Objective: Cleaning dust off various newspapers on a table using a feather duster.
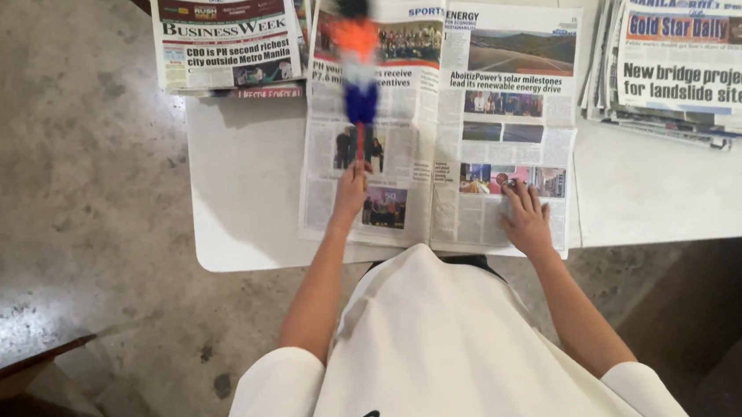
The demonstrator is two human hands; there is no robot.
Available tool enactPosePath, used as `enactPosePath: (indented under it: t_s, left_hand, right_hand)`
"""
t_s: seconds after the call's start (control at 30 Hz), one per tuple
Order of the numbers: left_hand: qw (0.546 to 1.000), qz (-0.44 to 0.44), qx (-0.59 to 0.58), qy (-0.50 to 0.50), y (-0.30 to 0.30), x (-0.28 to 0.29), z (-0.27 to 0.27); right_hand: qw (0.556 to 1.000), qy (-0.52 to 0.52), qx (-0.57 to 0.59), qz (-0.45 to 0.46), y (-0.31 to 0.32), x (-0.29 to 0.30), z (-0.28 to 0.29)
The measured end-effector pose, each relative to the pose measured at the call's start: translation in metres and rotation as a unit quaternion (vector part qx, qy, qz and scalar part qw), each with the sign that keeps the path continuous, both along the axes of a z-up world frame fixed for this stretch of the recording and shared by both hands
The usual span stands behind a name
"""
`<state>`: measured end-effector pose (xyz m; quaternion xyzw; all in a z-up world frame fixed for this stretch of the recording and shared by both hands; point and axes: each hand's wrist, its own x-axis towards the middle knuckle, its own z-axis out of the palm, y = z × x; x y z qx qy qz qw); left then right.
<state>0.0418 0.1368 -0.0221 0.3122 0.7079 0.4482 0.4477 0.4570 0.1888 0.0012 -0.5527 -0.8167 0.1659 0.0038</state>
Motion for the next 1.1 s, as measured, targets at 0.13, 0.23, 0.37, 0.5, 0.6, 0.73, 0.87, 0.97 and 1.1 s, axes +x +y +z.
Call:
enactPosePath:
  t_s: [0.13, 0.23, 0.37, 0.5, 0.6, 0.73, 0.87, 0.97, 1.1]
  left_hand:
    - [0.980, -0.166, -0.041, 0.101, -0.011, -0.007, 0.046]
    - [0.934, -0.254, -0.146, 0.204, -0.012, -0.015, 0.033]
    - [0.968, -0.055, -0.170, 0.178, 0.001, -0.007, 0.028]
    - [0.981, -0.042, -0.158, 0.105, 0.004, 0.024, 0.065]
    - [0.972, -0.153, -0.160, 0.082, -0.018, 0.059, 0.087]
    - [0.958, -0.178, -0.202, 0.098, -0.079, 0.065, 0.054]
    - [0.973, 0.081, -0.208, 0.060, -0.140, 0.073, -0.042]
    - [0.969, 0.125, -0.212, 0.022, -0.170, 0.094, -0.048]
    - [0.945, 0.056, -0.313, 0.071, -0.187, 0.127, -0.008]
  right_hand:
    - [0.999, 0.020, -0.032, -0.016, 0.014, 0.008, -0.009]
    - [0.999, 0.021, -0.030, -0.023, 0.023, 0.011, -0.014]
    - [0.999, 0.018, -0.043, -0.014, 0.030, 0.013, -0.013]
    - [0.999, -0.012, -0.048, -0.001, 0.032, 0.013, -0.003]
    - [0.997, -0.016, -0.070, 0.018, 0.043, 0.025, -0.018]
    - [0.996, -0.036, -0.073, 0.034, 0.058, 0.036, -0.014]
    - [0.992, -0.058, -0.094, 0.061, 0.073, 0.043, -0.011]
    - [0.990, -0.039, -0.102, 0.088, 0.083, 0.047, 0.005]
    - [0.982, -0.022, -0.132, 0.135, 0.090, 0.053, 0.029]
